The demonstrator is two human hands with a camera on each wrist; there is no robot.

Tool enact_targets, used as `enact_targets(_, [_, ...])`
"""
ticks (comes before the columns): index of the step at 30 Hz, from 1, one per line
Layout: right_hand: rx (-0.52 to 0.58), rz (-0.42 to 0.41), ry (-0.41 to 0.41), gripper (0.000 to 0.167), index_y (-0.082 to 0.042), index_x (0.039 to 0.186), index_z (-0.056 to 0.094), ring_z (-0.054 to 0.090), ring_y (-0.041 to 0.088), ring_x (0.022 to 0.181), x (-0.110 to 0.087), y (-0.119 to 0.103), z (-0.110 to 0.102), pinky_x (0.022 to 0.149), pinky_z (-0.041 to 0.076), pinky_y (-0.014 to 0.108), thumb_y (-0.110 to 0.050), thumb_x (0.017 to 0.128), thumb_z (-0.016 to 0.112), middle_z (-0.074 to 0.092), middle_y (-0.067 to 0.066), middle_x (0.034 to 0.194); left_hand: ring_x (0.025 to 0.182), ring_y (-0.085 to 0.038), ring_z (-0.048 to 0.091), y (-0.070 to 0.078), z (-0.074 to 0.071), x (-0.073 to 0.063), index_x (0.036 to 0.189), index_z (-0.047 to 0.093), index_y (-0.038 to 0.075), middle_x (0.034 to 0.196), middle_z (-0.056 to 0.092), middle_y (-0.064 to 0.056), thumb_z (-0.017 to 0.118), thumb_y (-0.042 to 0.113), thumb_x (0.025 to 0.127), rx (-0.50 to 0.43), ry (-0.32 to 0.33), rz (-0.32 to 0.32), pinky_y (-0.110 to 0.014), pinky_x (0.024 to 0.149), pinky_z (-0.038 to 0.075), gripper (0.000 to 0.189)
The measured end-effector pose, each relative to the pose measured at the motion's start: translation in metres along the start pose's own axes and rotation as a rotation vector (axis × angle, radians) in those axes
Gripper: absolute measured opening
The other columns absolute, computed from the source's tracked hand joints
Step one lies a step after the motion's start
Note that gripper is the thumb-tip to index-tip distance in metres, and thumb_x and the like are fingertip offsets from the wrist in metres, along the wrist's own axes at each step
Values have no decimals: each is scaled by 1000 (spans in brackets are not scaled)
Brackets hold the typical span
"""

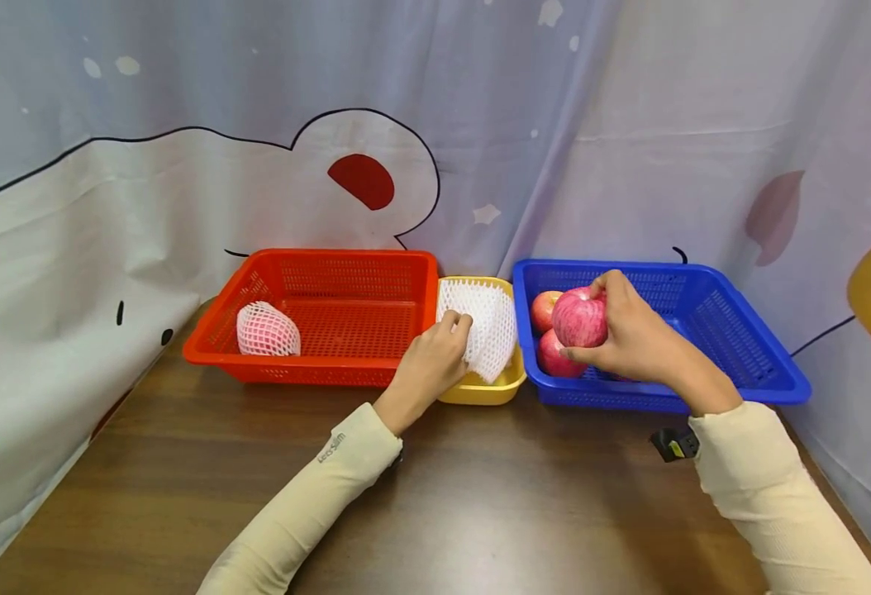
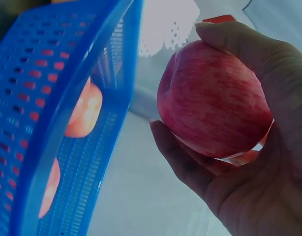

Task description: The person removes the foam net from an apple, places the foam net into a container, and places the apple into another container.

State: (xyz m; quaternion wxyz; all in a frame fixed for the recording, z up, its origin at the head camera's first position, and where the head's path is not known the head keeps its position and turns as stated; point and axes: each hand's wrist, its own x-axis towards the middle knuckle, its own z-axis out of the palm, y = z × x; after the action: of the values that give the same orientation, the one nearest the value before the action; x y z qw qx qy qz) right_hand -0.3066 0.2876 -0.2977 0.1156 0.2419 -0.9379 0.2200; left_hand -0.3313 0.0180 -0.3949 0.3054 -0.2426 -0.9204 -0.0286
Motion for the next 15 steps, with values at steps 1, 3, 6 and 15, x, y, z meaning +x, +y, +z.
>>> enact_targets(1, [-1,16,-7,77,6,114,38,59,38,95,1,2,-1,73,56,48,-24,67,92,50,24,110,65,-18,63,2,0,1,108,56,9,95,62,-6,67,12,81,8,-25,-9,-28,49,55,29])
enact_targets(3, [-5,40,-23,78,7,113,38,59,38,94,4,8,-4,72,55,47,-24,67,92,50,25,109,68,-18,64,5,0,1,112,54,9,92,62,-5,70,18,83,22,-69,-27,-29,51,55,34])
enact_targets(6, [-22,72,-39,79,8,114,36,57,39,93,10,18,-7,74,53,47,-25,68,91,49,25,107,78,-20,64,9,2,1,120,53,9,91,64,-5,69,26,86,67,-115,-37,-29,54,56,42])
enact_targets(15, [-82,200,-151,96,4,139,32,49,51,110,33,49,-20,88,46,67,-36,71,88,39,37,127,93,-25,64,15,6,1,124,56,13,102,69,-4,54,38,94,196,-198,26,-34,84,53,39])
